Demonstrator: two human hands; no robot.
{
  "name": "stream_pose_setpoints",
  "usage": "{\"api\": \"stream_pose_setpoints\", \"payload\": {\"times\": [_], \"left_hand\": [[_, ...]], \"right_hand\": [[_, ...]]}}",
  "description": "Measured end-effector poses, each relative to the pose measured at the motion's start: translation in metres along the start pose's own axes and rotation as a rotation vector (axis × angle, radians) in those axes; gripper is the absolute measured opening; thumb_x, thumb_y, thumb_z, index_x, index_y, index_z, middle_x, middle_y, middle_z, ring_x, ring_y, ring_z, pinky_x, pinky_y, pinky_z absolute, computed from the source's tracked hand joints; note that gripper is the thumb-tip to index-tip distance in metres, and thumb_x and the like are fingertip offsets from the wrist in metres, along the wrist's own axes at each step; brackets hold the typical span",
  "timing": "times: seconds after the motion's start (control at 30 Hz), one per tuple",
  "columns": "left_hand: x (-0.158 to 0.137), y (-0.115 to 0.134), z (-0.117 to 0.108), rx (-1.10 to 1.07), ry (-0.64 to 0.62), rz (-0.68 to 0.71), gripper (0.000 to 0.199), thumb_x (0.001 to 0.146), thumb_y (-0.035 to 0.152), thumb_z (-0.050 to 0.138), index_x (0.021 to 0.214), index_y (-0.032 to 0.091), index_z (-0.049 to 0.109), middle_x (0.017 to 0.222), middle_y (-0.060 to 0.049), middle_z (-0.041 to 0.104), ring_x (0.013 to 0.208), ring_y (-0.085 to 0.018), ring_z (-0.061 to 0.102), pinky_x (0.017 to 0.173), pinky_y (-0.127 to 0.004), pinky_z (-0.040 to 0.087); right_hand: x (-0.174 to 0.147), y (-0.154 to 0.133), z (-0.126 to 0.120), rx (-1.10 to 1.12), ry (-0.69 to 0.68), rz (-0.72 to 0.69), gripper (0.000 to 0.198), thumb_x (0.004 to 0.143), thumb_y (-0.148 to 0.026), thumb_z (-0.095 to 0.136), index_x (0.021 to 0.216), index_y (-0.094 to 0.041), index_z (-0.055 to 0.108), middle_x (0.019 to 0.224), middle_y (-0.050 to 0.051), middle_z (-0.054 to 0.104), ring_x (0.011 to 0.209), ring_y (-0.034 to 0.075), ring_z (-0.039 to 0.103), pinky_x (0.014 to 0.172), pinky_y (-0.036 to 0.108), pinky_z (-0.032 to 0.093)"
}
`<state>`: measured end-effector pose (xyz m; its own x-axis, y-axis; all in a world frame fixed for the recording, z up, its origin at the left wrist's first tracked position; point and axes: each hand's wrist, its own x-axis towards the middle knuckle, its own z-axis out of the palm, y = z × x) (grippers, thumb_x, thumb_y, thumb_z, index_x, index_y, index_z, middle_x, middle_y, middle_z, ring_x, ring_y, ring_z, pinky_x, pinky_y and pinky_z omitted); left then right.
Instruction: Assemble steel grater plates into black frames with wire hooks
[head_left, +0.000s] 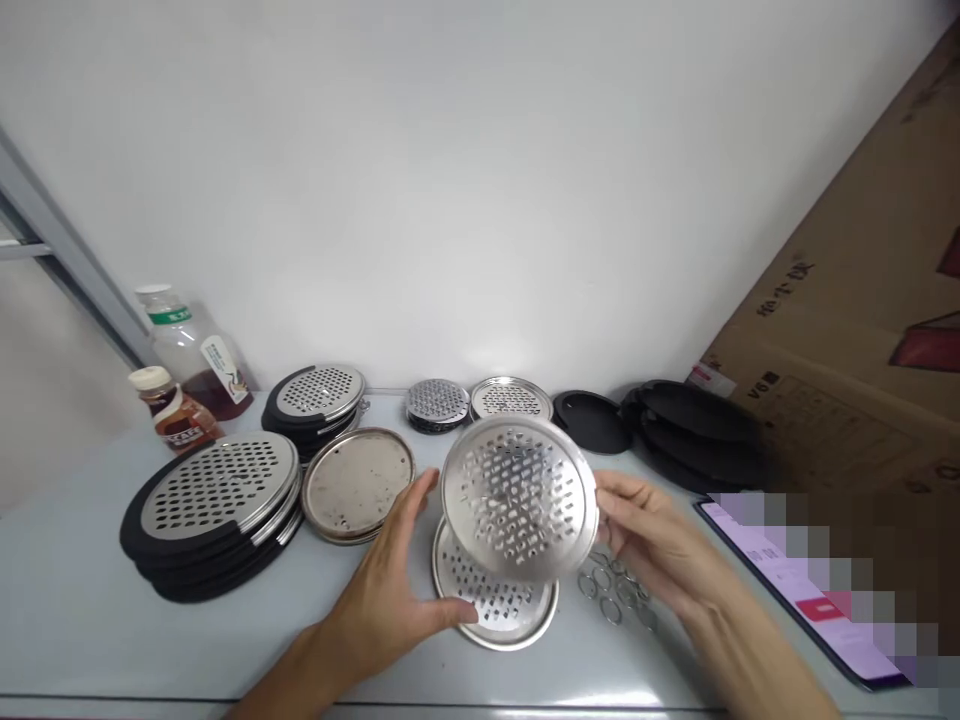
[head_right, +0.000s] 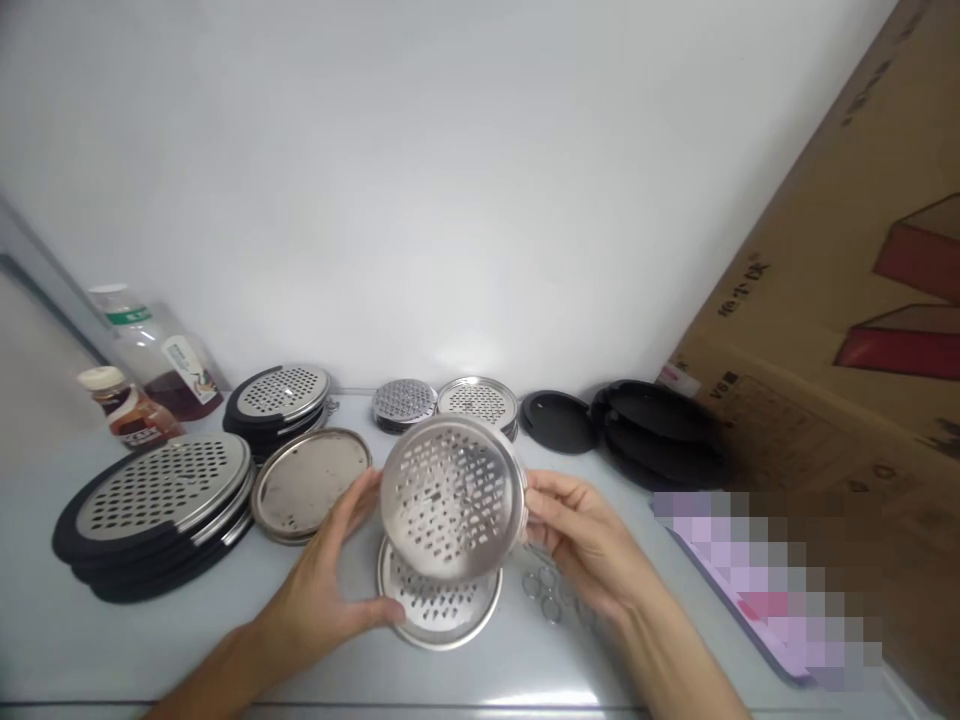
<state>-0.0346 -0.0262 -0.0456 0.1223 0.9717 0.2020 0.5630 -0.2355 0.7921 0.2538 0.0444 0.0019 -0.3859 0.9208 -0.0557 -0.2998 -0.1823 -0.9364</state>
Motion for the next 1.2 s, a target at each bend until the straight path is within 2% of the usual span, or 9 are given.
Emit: {"api": "stream_pose_setpoints", "payload": {"times": [0.1,0.23,0.3,0.43,0.53,0.63,0.9,1.03,1.2], "left_hand": [[-0.001,0.001,-0.003,0.037,-0.025,-0.033,0.128,0.056,0.043,0.091,0.152,0.039,0.006,0.160,-0.007,0.023,0.145,-0.034,0.026,0.116,-0.055,0.027],[-0.004,0.000,-0.006,0.134,-0.116,-0.055,0.122,0.056,0.048,0.090,0.152,0.038,0.015,0.158,-0.005,0.031,0.144,-0.034,0.028,0.116,-0.055,0.028],[-0.005,-0.001,-0.006,0.169,-0.130,-0.053,0.119,0.058,0.047,0.089,0.153,0.038,0.016,0.157,-0.005,0.031,0.144,-0.034,0.029,0.116,-0.054,0.029],[-0.006,-0.003,-0.004,0.233,-0.139,-0.021,0.110,0.062,0.048,0.086,0.152,0.035,0.024,0.156,-0.006,0.034,0.143,-0.033,0.031,0.116,-0.053,0.029],[-0.004,-0.007,-0.002,0.273,-0.164,0.036,0.099,0.064,0.045,0.086,0.148,0.033,0.035,0.154,-0.006,0.038,0.142,-0.032,0.033,0.117,-0.052,0.029],[-0.004,-0.013,-0.001,0.294,-0.162,0.046,0.095,0.064,0.042,0.087,0.146,0.035,0.040,0.153,-0.006,0.040,0.141,-0.032,0.035,0.116,-0.053,0.031],[-0.004,-0.020,-0.002,0.315,-0.148,0.069,0.097,0.059,0.038,0.090,0.144,0.036,0.043,0.152,-0.006,0.042,0.139,-0.032,0.039,0.114,-0.050,0.034],[-0.005,-0.023,-0.003,0.325,-0.139,0.084,0.096,0.058,0.036,0.090,0.143,0.035,0.045,0.151,-0.006,0.044,0.138,-0.033,0.040,0.113,-0.052,0.035],[-0.006,-0.029,-0.002,0.323,-0.163,0.096,0.098,0.058,0.041,0.090,0.144,0.034,0.044,0.151,-0.007,0.043,0.140,-0.032,0.037,0.115,-0.051,0.033]], "right_hand": [[-0.003,0.024,-0.002,0.151,-0.048,0.207,0.021,0.080,-0.026,0.076,0.100,-0.017,0.076,0.080,0.004,0.072,0.068,0.011,0.065,0.067,0.021,0.054],[-0.006,0.038,-0.006,0.124,-0.030,0.291,0.023,0.080,-0.026,0.077,0.101,-0.017,0.076,0.083,0.006,0.073,0.070,0.012,0.066,0.071,0.023,0.054],[-0.008,0.041,-0.007,-0.021,-0.012,0.246,0.027,0.081,-0.031,0.075,0.105,-0.017,0.075,0.082,0.006,0.072,0.072,0.015,0.066,0.072,0.027,0.054],[-0.011,0.047,-0.007,-0.516,0.129,0.057,0.042,0.085,-0.043,0.068,0.119,-0.020,0.069,0.081,0.004,0.071,0.070,0.017,0.061,0.069,0.029,0.050],[-0.013,0.050,-0.001,-0.844,0.146,-0.055,0.040,0.089,-0.045,0.061,0.121,-0.023,0.068,0.088,0.005,0.070,0.074,0.019,0.061,0.068,0.030,0.048],[-0.013,0.049,0.006,-1.039,0.137,-0.113,0.037,0.093,-0.045,0.054,0.120,-0.025,0.069,0.088,0.005,0.069,0.075,0.019,0.060,0.068,0.031,0.047],[-0.017,0.049,0.012,-1.172,0.113,-0.125,0.032,0.091,-0.041,0.057,0.117,-0.025,0.067,0.095,0.006,0.068,0.074,0.021,0.061,0.070,0.035,0.049],[-0.021,0.046,0.014,-1.191,0.069,-0.138,0.045,0.082,-0.043,0.069,0.123,-0.027,0.064,0.117,0.008,0.064,0.100,0.026,0.062,0.087,0.039,0.050],[-0.029,0.048,0.008,-1.234,0.004,-0.119,0.072,0.070,-0.055,0.077,0.133,-0.028,0.057,0.142,0.010,0.050,0.129,0.033,0.047,0.108,0.046,0.039]]}}
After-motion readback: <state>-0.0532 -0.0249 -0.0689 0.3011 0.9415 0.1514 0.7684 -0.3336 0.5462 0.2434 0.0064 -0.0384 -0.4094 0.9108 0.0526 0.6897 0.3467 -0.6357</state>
